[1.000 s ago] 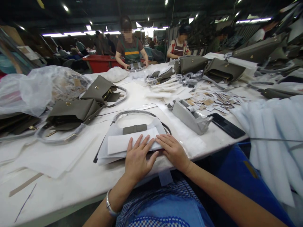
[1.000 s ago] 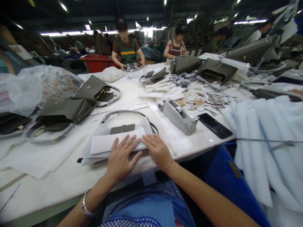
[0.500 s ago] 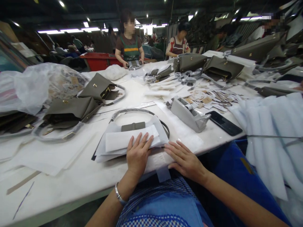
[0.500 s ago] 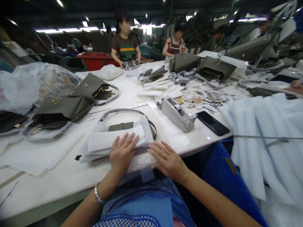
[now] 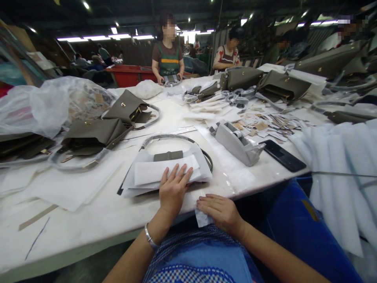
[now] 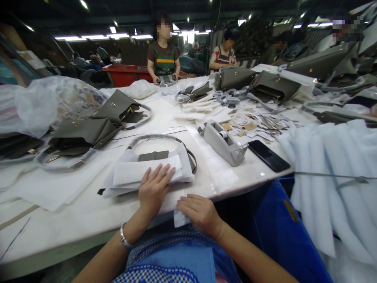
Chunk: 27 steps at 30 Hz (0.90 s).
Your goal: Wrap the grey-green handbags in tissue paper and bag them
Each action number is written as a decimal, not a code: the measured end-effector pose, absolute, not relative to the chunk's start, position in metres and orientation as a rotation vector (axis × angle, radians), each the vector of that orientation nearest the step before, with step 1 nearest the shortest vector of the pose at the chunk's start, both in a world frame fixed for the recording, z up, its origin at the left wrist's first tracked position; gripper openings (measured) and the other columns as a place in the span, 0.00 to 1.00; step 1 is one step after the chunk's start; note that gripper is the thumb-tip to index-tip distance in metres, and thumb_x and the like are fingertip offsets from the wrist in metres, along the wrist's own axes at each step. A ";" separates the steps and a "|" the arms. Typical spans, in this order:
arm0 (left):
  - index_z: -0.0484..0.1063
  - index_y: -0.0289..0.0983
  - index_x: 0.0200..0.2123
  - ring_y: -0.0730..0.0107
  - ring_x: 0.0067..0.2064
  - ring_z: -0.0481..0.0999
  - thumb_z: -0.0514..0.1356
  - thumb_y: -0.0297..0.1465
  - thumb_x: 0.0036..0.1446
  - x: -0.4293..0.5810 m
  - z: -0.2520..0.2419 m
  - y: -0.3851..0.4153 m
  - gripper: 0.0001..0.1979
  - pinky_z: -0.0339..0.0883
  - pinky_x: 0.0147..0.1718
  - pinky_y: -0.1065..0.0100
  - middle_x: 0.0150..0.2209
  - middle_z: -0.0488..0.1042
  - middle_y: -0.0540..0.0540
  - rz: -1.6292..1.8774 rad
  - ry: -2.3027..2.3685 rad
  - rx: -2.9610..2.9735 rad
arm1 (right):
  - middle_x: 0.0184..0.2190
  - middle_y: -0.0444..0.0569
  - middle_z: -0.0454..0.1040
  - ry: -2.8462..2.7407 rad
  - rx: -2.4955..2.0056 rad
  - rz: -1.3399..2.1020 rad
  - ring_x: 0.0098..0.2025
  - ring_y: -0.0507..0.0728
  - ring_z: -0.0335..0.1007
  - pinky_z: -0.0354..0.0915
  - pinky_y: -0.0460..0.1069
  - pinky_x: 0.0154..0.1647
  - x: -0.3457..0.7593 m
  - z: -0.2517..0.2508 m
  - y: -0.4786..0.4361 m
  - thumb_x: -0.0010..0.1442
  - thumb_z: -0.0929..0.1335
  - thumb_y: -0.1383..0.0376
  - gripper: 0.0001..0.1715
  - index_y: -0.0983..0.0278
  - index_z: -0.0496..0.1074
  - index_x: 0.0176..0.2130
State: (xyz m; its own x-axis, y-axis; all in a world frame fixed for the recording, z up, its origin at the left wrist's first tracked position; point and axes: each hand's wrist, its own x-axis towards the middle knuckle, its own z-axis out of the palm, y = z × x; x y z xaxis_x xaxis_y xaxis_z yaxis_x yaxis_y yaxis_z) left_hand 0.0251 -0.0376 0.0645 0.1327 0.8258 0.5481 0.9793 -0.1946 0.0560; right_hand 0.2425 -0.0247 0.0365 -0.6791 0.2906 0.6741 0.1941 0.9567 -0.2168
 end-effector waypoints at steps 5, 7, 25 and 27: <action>0.68 0.47 0.60 0.53 0.62 0.68 0.61 0.29 0.63 0.025 0.062 -0.037 0.23 0.54 0.64 0.46 0.61 0.70 0.48 -0.688 -1.744 -2.103 | 0.45 0.52 0.81 -2.358 -0.380 0.184 0.50 0.57 0.78 0.74 0.53 0.52 0.249 0.044 -0.044 0.63 0.58 0.75 0.22 0.66 0.74 0.50; 0.68 0.46 0.60 0.53 0.62 0.68 0.60 0.28 0.63 0.026 0.062 -0.037 0.22 0.54 0.63 0.46 0.61 0.70 0.48 -0.692 -1.738 -2.102 | 0.45 0.52 0.82 -2.359 -0.376 0.186 0.49 0.57 0.79 0.75 0.52 0.50 0.249 0.051 -0.048 0.64 0.57 0.74 0.22 0.67 0.74 0.49; 0.76 0.38 0.45 0.58 0.60 0.71 0.51 0.27 0.68 0.023 0.050 -0.036 0.13 0.56 0.64 0.50 0.56 0.75 0.40 -0.854 -1.599 -2.052 | 0.39 0.43 0.83 -2.389 -0.807 0.365 0.42 0.55 0.78 0.71 0.48 0.45 0.184 0.113 0.072 0.50 0.66 0.80 0.23 0.57 0.80 0.39; 0.74 0.36 0.48 0.58 0.60 0.72 0.50 0.25 0.68 0.023 0.050 -0.035 0.14 0.58 0.63 0.53 0.55 0.76 0.40 -0.845 -1.598 -2.068 | 0.37 0.43 0.82 -2.384 -0.854 0.418 0.42 0.56 0.77 0.71 0.49 0.45 0.181 0.107 0.078 0.52 0.68 0.79 0.20 0.57 0.80 0.37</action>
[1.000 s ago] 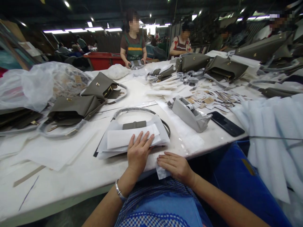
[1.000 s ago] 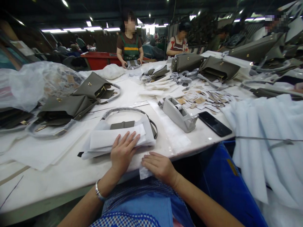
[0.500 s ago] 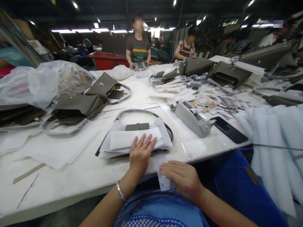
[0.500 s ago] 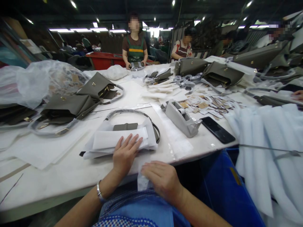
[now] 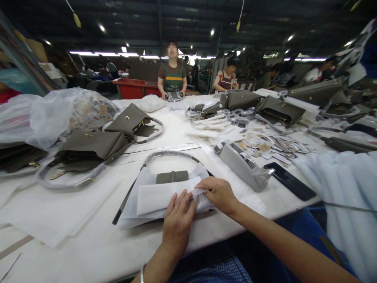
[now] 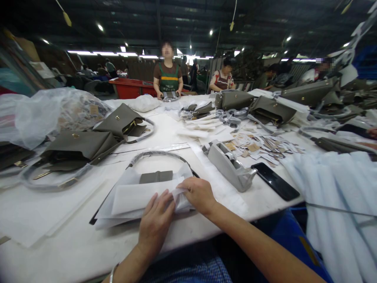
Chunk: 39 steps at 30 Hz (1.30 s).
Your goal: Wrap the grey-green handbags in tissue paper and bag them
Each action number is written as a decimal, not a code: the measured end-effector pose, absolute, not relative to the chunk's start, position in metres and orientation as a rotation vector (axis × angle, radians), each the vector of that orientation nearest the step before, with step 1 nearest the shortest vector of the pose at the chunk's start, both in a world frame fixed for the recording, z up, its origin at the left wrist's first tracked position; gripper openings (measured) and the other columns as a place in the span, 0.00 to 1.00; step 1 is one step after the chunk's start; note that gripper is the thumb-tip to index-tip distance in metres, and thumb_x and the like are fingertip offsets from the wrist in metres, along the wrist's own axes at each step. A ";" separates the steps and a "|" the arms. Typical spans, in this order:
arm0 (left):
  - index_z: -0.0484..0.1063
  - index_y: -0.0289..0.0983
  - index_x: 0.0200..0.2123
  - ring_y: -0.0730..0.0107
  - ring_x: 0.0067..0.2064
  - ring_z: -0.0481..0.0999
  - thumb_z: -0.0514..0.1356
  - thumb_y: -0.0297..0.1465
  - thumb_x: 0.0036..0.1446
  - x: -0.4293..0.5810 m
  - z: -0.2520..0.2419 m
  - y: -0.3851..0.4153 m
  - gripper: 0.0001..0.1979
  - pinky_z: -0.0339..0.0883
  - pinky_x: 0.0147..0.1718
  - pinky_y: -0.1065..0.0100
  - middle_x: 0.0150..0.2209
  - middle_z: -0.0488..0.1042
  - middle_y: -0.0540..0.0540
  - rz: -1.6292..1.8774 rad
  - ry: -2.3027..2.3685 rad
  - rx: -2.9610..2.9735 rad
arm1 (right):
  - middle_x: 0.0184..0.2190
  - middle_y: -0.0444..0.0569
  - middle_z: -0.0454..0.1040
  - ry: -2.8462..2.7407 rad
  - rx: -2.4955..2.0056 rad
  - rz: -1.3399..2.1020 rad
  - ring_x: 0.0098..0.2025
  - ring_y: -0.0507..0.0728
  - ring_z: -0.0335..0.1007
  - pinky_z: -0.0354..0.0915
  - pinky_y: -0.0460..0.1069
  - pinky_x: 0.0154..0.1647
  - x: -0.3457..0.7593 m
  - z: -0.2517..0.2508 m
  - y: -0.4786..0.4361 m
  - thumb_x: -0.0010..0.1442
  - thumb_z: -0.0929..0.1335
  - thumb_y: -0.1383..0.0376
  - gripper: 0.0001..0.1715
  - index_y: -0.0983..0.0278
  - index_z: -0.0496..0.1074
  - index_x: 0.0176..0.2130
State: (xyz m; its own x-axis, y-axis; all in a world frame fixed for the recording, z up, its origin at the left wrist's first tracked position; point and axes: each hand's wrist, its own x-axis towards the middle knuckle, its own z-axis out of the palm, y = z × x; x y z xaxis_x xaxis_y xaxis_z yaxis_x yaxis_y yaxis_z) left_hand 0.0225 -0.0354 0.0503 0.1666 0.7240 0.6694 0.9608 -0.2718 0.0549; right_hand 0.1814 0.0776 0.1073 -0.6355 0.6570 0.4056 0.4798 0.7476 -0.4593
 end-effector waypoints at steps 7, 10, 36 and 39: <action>0.72 0.34 0.48 0.61 0.54 0.76 0.48 0.26 0.69 0.019 0.058 -0.032 0.14 0.66 0.55 0.60 0.51 0.78 0.42 -0.902 -1.560 -2.090 | 0.31 0.45 0.76 -2.375 -1.087 0.561 0.40 0.57 0.72 0.66 0.49 0.39 0.170 0.107 0.090 0.55 0.75 0.68 0.05 0.59 0.76 0.30; 0.72 0.33 0.48 0.62 0.52 0.77 0.47 0.25 0.68 0.019 0.063 -0.032 0.15 0.68 0.53 0.61 0.50 0.79 0.41 -0.890 -1.563 -2.075 | 0.31 0.43 0.75 -2.474 -1.131 0.632 0.37 0.55 0.70 0.61 0.48 0.36 0.165 0.112 0.101 0.54 0.76 0.64 0.08 0.60 0.74 0.32; 0.63 0.34 0.64 0.60 0.58 0.73 0.51 0.23 0.63 0.002 0.042 -0.029 0.25 0.71 0.52 0.59 0.63 0.67 0.48 -0.538 -1.385 -2.091 | 0.29 0.50 0.80 -1.909 -1.781 0.768 0.32 0.58 0.77 0.71 0.48 0.34 0.352 0.170 0.185 0.61 0.70 0.56 0.14 0.63 0.74 0.31; 0.63 0.35 0.63 0.62 0.58 0.73 0.51 0.22 0.62 0.001 0.040 -0.028 0.26 0.71 0.51 0.60 0.63 0.67 0.49 -0.534 -1.363 -2.072 | 0.28 0.52 0.81 -1.860 -1.811 1.064 0.27 0.54 0.77 0.71 0.45 0.27 0.347 0.170 0.195 0.60 0.71 0.51 0.21 0.65 0.74 0.27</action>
State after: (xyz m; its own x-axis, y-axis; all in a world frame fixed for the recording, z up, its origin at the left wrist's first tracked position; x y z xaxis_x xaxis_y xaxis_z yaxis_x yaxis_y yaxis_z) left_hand 0.0010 -0.0284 0.0405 0.3932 0.6803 0.6185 0.9194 -0.2967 -0.2581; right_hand 0.3471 0.1950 0.1697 -0.1343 0.9569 -0.2575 0.7070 -0.0896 -0.7016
